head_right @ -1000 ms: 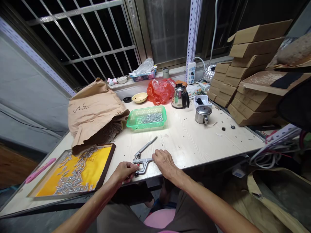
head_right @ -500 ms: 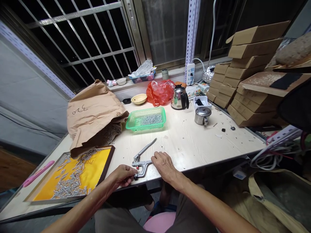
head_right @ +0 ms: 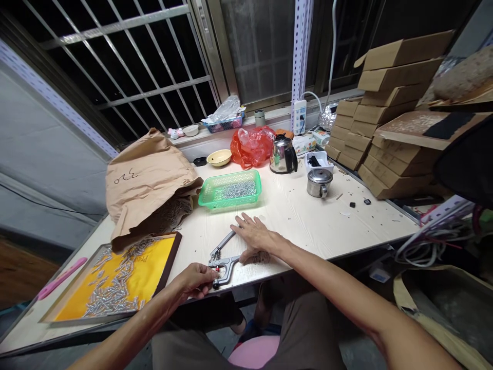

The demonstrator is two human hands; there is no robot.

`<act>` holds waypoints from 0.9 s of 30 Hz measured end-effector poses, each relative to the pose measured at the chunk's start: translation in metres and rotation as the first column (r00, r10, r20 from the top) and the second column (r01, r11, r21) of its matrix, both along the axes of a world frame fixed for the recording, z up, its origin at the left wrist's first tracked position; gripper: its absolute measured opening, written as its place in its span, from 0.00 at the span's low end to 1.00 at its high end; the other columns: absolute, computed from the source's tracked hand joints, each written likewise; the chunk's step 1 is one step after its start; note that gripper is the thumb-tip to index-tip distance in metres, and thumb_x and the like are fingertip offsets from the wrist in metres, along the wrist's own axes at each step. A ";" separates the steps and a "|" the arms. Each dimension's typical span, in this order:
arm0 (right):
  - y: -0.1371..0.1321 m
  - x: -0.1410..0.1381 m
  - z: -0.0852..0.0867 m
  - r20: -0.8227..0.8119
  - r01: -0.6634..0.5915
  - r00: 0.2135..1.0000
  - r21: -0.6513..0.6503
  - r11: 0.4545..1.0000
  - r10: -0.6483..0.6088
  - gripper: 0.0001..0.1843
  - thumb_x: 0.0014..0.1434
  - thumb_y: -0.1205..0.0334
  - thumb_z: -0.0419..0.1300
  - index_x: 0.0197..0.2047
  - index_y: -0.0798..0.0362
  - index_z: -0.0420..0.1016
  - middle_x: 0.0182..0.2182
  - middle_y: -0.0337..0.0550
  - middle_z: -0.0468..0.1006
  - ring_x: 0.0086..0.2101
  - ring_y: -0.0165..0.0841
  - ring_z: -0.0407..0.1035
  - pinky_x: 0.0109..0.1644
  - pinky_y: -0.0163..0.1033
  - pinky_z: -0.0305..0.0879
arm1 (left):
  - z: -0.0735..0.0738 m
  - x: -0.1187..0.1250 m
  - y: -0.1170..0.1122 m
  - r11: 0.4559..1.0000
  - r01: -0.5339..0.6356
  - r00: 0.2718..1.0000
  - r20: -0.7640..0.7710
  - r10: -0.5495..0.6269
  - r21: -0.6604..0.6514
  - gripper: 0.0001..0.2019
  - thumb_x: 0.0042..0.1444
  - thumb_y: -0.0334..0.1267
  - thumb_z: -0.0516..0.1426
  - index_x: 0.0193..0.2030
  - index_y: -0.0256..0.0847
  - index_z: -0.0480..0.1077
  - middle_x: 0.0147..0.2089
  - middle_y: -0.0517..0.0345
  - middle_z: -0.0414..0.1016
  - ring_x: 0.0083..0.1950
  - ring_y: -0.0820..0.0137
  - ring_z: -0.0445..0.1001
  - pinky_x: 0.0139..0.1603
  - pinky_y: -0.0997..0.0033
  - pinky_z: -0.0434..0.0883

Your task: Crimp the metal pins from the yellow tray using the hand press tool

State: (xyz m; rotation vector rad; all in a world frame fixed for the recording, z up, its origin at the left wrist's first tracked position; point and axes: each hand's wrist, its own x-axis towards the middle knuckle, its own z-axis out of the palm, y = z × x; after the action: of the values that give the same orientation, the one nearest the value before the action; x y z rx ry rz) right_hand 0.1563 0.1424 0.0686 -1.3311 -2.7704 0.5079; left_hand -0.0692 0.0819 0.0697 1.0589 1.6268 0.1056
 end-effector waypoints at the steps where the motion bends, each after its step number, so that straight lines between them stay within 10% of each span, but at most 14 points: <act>1: 0.006 -0.002 0.002 0.033 -0.034 0.999 -0.036 0.999 0.035 0.59 0.38 0.40 0.68 0.66 0.54 0.47 0.65 0.59 0.43 0.63 0.54 0.34 0.61 0.60 0.39 | 0.000 0.000 0.000 1.000 -0.004 1.000 0.004 0.004 -0.002 0.21 0.35 0.53 0.65 0.18 0.37 0.65 0.10 0.66 0.61 0.12 0.80 0.56 0.16 0.78 0.52; 14: 0.003 -0.013 -0.004 0.075 -0.086 0.994 0.074 0.994 0.081 0.43 0.43 0.44 0.65 0.57 0.57 0.61 0.48 0.56 0.70 0.50 0.49 0.60 0.57 0.63 0.46 | -0.009 -0.004 -0.002 0.996 -0.084 0.995 0.058 0.085 -0.026 0.29 0.20 0.59 0.66 0.20 0.35 0.66 0.12 0.65 0.63 0.13 0.80 0.58 0.17 0.77 0.56; 21: -0.012 -0.008 -0.016 -0.012 -0.101 0.994 0.165 0.981 0.104 0.36 0.49 0.53 0.65 0.58 0.56 0.60 0.43 0.52 0.72 0.47 0.44 0.62 0.59 0.59 0.44 | -0.006 -0.005 -0.013 0.973 -0.029 0.992 -0.110 0.055 0.230 0.23 0.44 0.60 0.56 0.22 0.38 0.65 0.16 0.63 0.64 0.18 0.74 0.63 0.20 0.74 0.61; 27: -0.023 -0.003 -0.022 -0.088 -0.067 0.993 0.185 0.980 0.084 0.42 0.52 0.55 0.63 0.64 0.56 0.49 0.43 0.50 0.73 0.47 0.42 0.62 0.60 0.57 0.42 | -0.001 0.018 -0.007 0.543 0.527 0.840 -0.497 -0.217 0.654 0.12 0.54 0.42 0.54 0.42 0.40 0.72 0.42 0.51 0.74 0.46 0.61 0.70 0.46 0.64 0.66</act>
State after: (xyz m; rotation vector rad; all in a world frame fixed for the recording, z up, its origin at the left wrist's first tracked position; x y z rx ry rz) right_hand 0.1528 0.1199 0.0465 -1.1370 -2.7212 0.3022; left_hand -0.0511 0.0747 0.0691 2.2218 1.6421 0.3667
